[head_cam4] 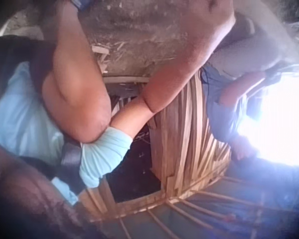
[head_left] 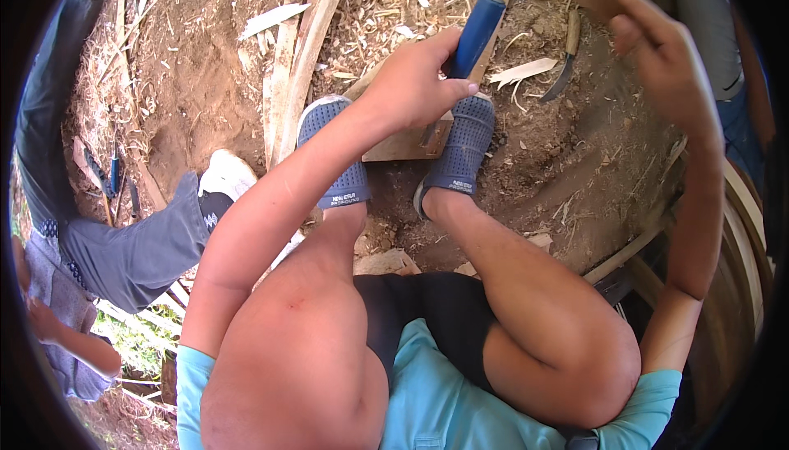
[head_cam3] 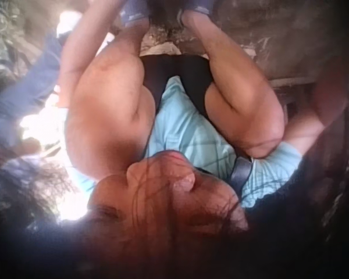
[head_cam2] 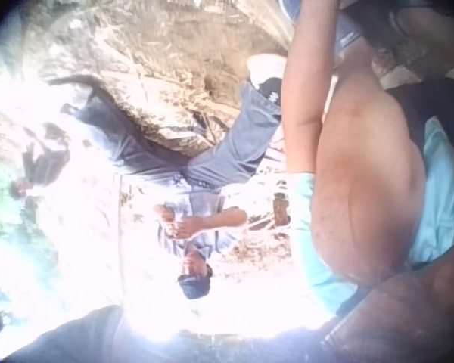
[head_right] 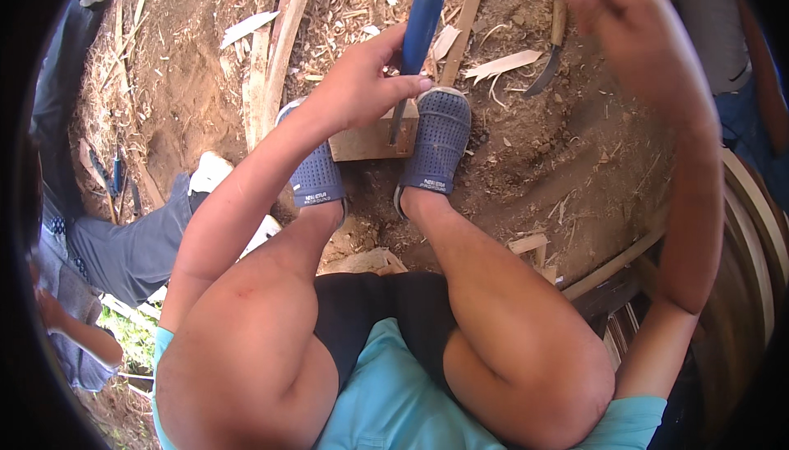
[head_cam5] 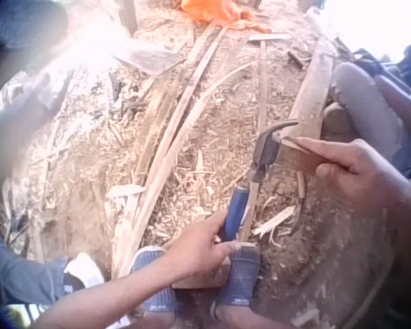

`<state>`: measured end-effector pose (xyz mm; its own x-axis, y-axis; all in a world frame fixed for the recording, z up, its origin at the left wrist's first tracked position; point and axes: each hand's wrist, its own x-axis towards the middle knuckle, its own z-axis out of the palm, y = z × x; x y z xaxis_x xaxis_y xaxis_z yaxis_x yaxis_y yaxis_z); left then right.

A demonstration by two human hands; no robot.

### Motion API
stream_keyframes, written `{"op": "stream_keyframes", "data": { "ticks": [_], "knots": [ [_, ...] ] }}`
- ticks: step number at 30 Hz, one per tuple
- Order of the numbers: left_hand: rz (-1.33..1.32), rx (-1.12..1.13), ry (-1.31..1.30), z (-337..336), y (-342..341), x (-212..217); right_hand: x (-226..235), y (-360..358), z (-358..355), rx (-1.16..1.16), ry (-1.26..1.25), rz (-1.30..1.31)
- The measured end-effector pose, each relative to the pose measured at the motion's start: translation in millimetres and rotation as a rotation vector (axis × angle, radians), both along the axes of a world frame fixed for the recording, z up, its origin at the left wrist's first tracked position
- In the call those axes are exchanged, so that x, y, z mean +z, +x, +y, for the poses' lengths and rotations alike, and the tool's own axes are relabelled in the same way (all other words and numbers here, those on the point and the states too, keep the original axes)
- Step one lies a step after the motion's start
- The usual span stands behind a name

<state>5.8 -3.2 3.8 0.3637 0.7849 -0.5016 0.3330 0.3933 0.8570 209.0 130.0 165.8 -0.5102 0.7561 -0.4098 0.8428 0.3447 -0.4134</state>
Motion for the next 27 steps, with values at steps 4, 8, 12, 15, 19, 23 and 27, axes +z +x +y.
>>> {"op": "stream_keyframes", "data": {
  "ticks": [4,8,12,15,19,23,27],
  "knots": [
    [0.018,-0.009,0.005,6,1,-1,-10,4,-1,-0.139,-0.06,0.19],
    [0.019,0.028,-0.016,2,-5,2,-11,2,14,-0.018,-0.145,0.002],
    [-0.013,0.009,0.027,3,4,2,-7,25,10,-0.343,-0.04,0.09],
    [0.038,0.006,0.01,-3,-4,-2,-45,52,17,0.089,0.161,0.072],
    [0.005,-0.015,0.018,3,0,1,-13,57,24,-0.306,0.106,-0.081],
    [0.031,0.007,-0.001,3,-2,1,-54,64,18,-0.123,0.197,0.068],
    [-0.002,-0.005,0.026,-1,0,-2,-18,46,12,-0.178,0.09,0.053]
  ]
}}
